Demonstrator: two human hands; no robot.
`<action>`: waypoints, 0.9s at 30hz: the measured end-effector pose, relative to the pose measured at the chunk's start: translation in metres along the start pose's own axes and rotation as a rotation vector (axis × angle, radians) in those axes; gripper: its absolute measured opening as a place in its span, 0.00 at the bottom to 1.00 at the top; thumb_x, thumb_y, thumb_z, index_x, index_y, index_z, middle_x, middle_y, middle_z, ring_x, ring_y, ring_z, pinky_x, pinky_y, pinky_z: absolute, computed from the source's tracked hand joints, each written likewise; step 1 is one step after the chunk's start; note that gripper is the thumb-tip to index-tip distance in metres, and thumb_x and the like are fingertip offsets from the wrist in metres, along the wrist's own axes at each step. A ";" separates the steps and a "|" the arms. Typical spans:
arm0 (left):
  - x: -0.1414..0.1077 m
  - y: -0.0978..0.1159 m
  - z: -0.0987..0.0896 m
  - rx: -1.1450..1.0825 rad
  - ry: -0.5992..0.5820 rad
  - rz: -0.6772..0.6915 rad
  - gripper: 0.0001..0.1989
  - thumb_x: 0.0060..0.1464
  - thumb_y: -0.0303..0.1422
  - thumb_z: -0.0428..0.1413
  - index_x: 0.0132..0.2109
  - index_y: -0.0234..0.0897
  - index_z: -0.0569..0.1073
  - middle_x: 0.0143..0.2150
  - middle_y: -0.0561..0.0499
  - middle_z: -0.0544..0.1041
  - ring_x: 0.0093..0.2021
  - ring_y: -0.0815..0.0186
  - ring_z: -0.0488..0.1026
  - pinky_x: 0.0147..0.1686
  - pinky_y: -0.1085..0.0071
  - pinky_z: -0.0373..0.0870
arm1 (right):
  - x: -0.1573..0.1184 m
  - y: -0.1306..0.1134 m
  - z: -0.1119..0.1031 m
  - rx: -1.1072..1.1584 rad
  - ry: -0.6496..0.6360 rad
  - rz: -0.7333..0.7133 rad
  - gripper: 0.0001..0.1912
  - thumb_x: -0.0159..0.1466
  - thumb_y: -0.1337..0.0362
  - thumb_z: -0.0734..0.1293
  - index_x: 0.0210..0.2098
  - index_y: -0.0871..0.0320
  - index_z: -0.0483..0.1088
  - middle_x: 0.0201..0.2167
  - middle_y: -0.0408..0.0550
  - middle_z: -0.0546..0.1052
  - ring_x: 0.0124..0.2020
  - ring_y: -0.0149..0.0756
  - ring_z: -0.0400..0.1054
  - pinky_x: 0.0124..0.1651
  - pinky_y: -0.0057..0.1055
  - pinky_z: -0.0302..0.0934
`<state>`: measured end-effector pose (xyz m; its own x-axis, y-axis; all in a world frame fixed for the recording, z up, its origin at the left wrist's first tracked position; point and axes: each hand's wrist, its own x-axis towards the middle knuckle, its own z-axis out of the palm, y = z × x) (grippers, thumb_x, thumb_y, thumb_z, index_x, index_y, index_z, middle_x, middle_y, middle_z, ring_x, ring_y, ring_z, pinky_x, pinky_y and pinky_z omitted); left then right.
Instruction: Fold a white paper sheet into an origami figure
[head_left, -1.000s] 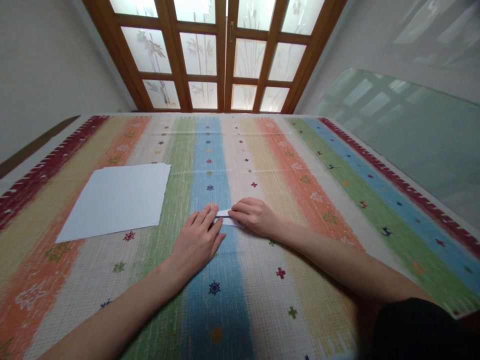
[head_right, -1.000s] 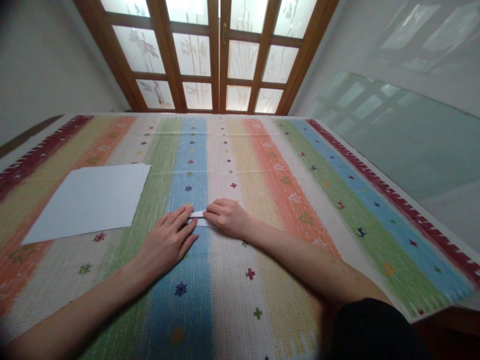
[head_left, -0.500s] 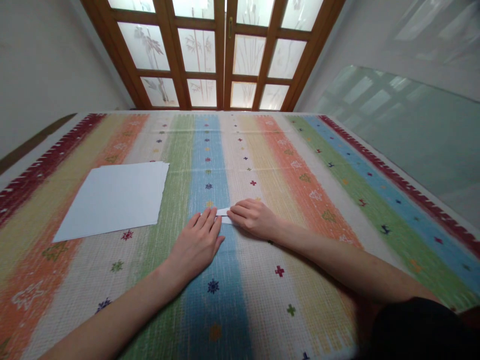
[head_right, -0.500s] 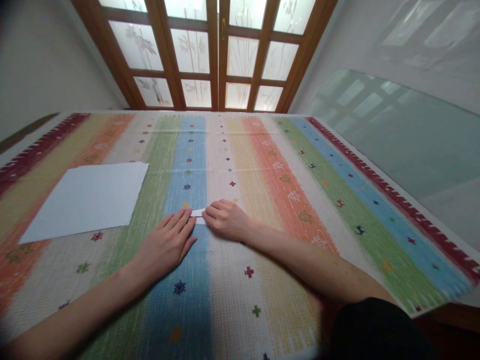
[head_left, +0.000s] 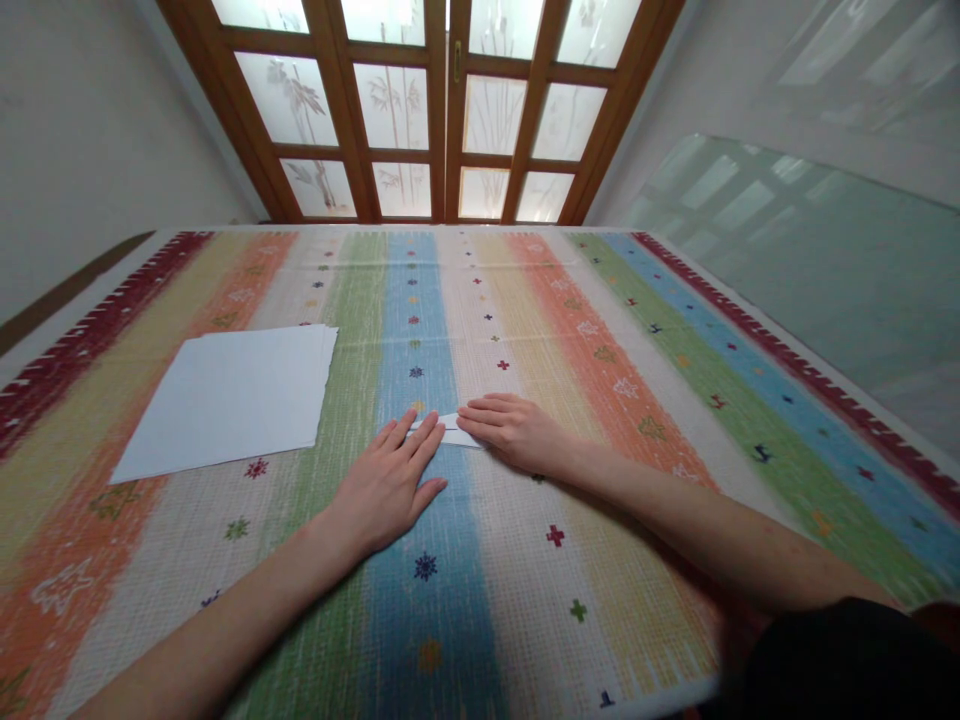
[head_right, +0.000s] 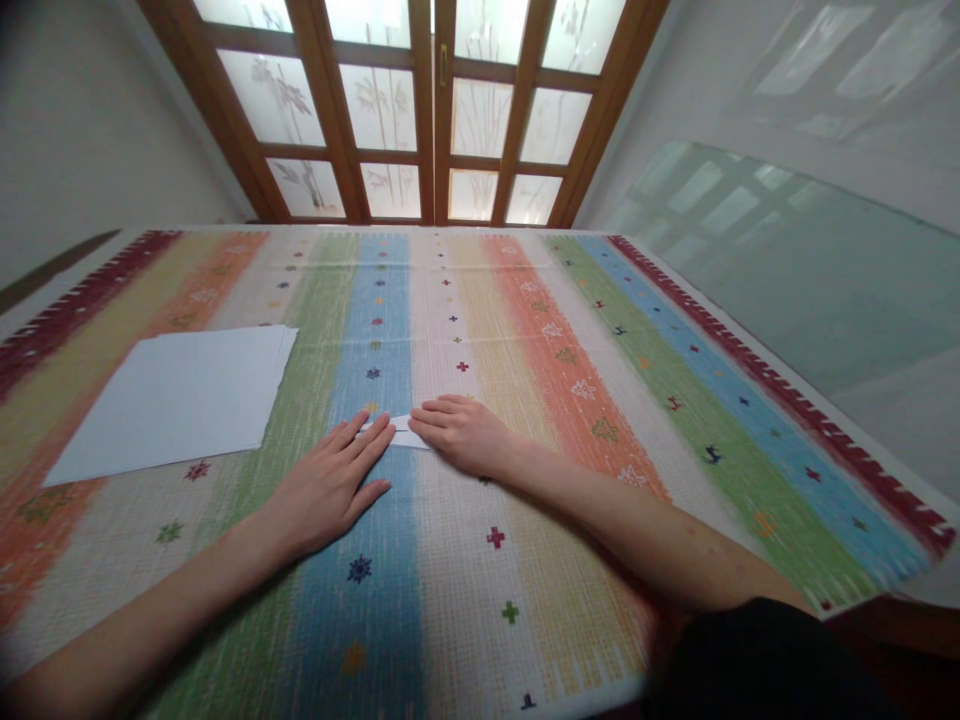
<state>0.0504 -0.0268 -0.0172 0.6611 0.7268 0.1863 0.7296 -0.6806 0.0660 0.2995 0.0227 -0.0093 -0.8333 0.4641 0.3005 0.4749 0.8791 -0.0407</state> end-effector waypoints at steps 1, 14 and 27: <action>0.000 0.000 0.000 0.004 0.000 0.001 0.29 0.65 0.45 0.46 0.67 0.34 0.60 0.68 0.40 0.62 0.69 0.47 0.55 0.61 0.49 0.60 | -0.005 0.001 -0.002 0.016 -0.007 0.025 0.17 0.67 0.72 0.60 0.54 0.61 0.71 0.53 0.55 0.76 0.54 0.40 0.70 0.56 0.42 0.62; 0.001 -0.003 -0.002 0.042 -0.030 0.050 0.35 0.63 0.53 0.45 0.68 0.33 0.59 0.69 0.38 0.60 0.69 0.50 0.54 0.64 0.51 0.53 | 0.013 -0.025 -0.004 0.149 -0.133 0.175 0.31 0.70 0.54 0.58 0.64 0.72 0.58 0.66 0.67 0.60 0.68 0.48 0.51 0.68 0.47 0.48; -0.021 -0.033 -0.012 0.036 -0.082 0.130 0.38 0.63 0.55 0.41 0.69 0.31 0.55 0.69 0.39 0.58 0.68 0.53 0.57 0.65 0.54 0.51 | -0.025 -0.029 -0.017 0.200 -0.293 0.211 0.47 0.64 0.38 0.59 0.69 0.68 0.48 0.70 0.66 0.49 0.71 0.51 0.41 0.70 0.50 0.39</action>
<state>0.0102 -0.0206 -0.0112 0.7617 0.6385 0.1100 0.6414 -0.7671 0.0114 0.3116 -0.0163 0.0007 -0.7827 0.6222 -0.0176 0.6036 0.7517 -0.2657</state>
